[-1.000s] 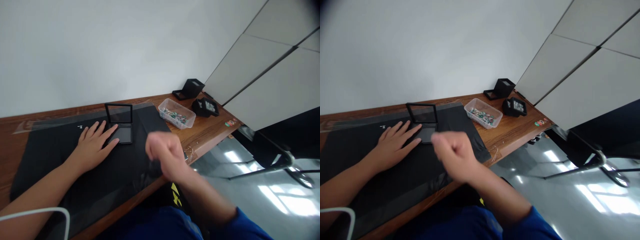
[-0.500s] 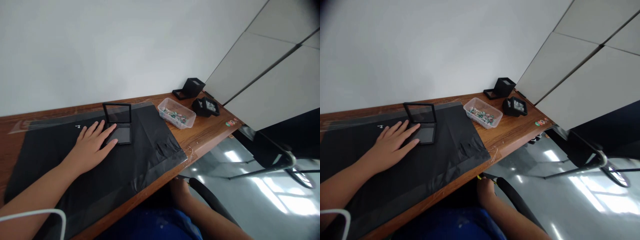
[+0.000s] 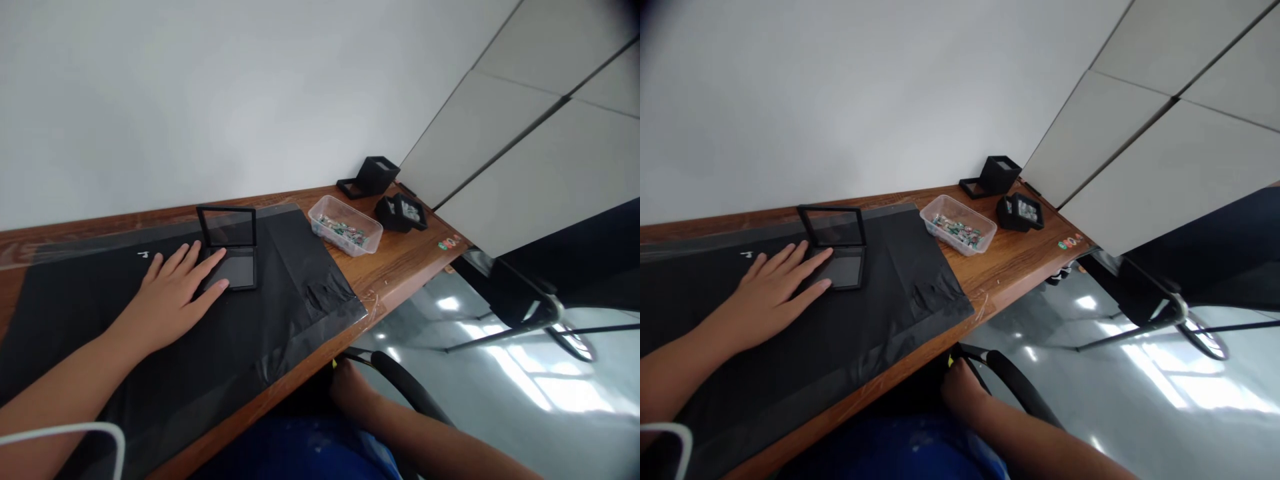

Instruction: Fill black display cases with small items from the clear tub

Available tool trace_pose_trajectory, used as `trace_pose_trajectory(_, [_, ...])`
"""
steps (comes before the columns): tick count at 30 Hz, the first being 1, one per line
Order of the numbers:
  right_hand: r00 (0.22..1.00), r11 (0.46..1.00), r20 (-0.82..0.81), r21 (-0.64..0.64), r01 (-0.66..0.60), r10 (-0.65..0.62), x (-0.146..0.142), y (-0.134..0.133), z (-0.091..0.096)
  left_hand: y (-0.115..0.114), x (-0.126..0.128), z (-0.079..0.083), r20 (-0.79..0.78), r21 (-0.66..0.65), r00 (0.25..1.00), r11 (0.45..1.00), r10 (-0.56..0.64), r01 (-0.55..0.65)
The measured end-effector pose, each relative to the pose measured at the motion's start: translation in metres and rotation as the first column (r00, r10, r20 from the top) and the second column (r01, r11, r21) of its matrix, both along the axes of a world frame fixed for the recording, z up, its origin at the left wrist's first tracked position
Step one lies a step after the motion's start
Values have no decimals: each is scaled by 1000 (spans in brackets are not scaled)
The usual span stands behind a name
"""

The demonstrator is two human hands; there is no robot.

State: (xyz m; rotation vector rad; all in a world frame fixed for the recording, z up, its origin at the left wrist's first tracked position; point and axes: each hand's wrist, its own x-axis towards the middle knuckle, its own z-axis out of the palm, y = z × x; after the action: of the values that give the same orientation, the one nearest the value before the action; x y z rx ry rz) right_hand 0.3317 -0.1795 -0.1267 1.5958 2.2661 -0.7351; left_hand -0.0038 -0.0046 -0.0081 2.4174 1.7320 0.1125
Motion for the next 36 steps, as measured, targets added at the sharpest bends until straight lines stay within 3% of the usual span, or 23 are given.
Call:
trace_pose_trajectory(4, [954, 968, 177, -112, -226, 244, -7, -23, 11, 1, -2, -4, 6, 20, 1000, 1000, -2, 2])
trace_pose_trajectory(6, [934, 950, 189, -142, -278, 302, -6, -25, 30, 2, -5, -8, 18, 22, 1000, 1000, -11, 10])
trace_pose_trajectory(7, [940, 948, 156, -149, -281, 303, -3, -24, 45, 3, -6, -10, 21, 28, 1000, 1000, -13, 12])
trace_pose_trajectory(9, [959, 945, -83, -163, -283, 273, 6, -18, 87, 3, -8, -13, 19, 39, 1000, 999, -20, 19])
trace_pose_trajectory(12, [863, 938, -486, -217, -271, 137, 21, -1, 166, 3, -8, -13, 7, 37, 1000, 999, -24, 24])
trace_pose_trajectory(13, [830, 967, -550, -148, -207, 94, 26, 9, 191, 3, -7, -13, 1, 32, 1000, 999, -24, 24])
trace_pose_trajectory(15, [857, 993, -515, 117, 34, 31, 35, 38, 228, 3, -6, -11, -10, 31, 1000, 999, -24, 24])
trace_pose_trajectory(16, [882, 952, -471, 277, 133, 14, 39, 57, 239, 3, -6, -10, -12, 34, 1000, 999, -23, 24])
trace_pose_trajectory(17, [903, 869, -429, 445, 214, -3, 43, 80, 245, 3, -5, -10, -10, 35, 1000, 999, -24, 24])
trace_pose_trajectory(19, [933, 704, -341, 635, 319, -114, 50, 130, 244, 3, -5, -8, -2, 34, 1000, 999, -22, 22])
trace_pose_trajectory(20, [954, 695, -255, 658, 289, -156, 53, 155, 240, 3, -5, -8, 3, 29, 1000, 999, -21, 21])
trace_pose_trajectory(23, [972, 770, 4, 611, 182, -233, 58, 215, 224, 3, -5, -8, 6, 15, 1000, 1000, -18, 18])
trace_pose_trajectory(25, [963, 826, 141, 551, 118, -232, 58, 236, 216, 3, -5, -9, 6, 15, 1000, 1000, -23, 23])
trace_pose_trajectory(29, [946, 870, 252, 490, 54, -201, 54, 245, 207, 4, -6, -13, 6, 29, 1000, 999, -29, 29])
trace_pose_trajectory(36, [932, 871, 293, 490, 43, -211, 48, 247, 199, 3, -3, -8, -6, 18, 1000, 1000, -25, 25])
